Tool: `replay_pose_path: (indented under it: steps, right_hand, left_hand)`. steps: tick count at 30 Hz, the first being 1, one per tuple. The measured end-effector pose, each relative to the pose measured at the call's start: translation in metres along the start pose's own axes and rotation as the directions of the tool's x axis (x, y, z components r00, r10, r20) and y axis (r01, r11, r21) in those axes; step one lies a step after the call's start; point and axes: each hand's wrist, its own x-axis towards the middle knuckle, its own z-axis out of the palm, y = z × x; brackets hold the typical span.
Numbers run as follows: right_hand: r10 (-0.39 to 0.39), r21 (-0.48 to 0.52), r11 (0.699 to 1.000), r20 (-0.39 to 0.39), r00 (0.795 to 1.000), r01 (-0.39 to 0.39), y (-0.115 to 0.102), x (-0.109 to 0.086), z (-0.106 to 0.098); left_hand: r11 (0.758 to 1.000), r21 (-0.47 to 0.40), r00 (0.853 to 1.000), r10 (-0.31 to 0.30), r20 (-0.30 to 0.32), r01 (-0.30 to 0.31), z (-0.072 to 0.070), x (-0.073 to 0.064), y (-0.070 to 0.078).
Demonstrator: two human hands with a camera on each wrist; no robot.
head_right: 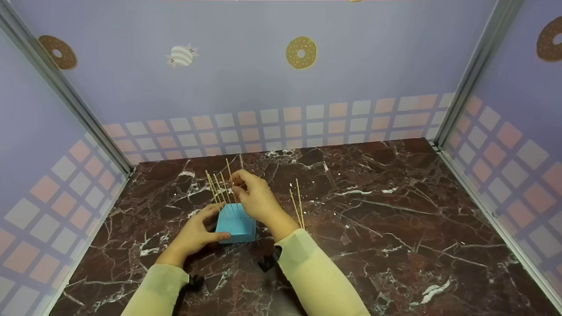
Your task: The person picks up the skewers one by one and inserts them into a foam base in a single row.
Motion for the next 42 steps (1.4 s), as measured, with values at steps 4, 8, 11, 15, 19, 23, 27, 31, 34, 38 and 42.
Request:
replay_pose_path:
  steps: [4,8,11,15,19,23,27,31,34,38,42]
  right_hand:
    - [0.009,-0.016,1.000,0.004,1.000,-0.009,0.0014,0.0000,0.0003]
    - [0.020,-0.005,1.000,0.018,1.000,-0.020,0.0045,0.0000,0.0017]
    - [0.041,0.037,0.998,0.043,0.998,-0.043,0.0061,-0.0002,0.0027]
    - [0.060,0.075,0.995,0.075,0.995,-0.066,0.0062,-0.0013,0.0029]
    - [0.061,0.074,0.995,0.086,0.994,-0.067,0.0060,-0.0022,0.0024]
    - [0.073,0.079,0.994,0.079,0.994,-0.080,0.0061,-0.0015,0.0024]
    - [0.087,0.095,0.991,0.082,0.993,-0.095,0.0065,-0.0007,0.0029]
    - [0.097,0.113,0.987,0.112,0.989,-0.110,0.0049,-0.0015,0.0023]
    - [0.096,0.104,0.988,0.133,0.986,-0.110,0.0034,-0.0022,0.0015]
    - [0.084,0.077,0.992,0.142,0.986,-0.096,0.0023,-0.0023,0.0005]
    - [0.073,0.067,0.994,0.149,0.986,-0.084,0.0035,-0.0021,0.0002]
  left_hand:
    - [1.000,0.008,1.000,-0.004,-0.007,0.004,0.0002,0.0000,0.0000]
    - [1.000,0.013,1.000,-0.002,-0.009,0.002,0.0004,0.0000,0.0001]
    - [1.000,0.013,1.000,0.004,-0.010,-0.004,0.0003,0.0005,0.0005]
    - [1.000,0.018,1.000,0.005,-0.010,-0.005,0.0002,0.0007,0.0009]
    - [0.999,0.039,1.000,0.006,-0.017,-0.005,0.0001,0.0003,0.0013]
    - [0.999,0.043,1.000,0.009,-0.020,-0.008,0.0001,0.0002,0.0013]
    - [1.000,0.029,1.000,0.008,-0.017,-0.008,0.0003,0.0001,0.0008]
    - [0.999,0.034,1.000,0.011,-0.018,-0.011,0.0003,0.0001,0.0003]
    - [1.000,0.028,1.000,0.013,-0.014,-0.013,0.0002,0.0002,0.0004]
    - [1.000,0.025,1.000,0.015,-0.017,-0.014,0.0004,0.0004,0.0001]
    - [1.000,0.021,1.000,0.013,-0.012,-0.013,0.0007,0.0007,-0.0007]
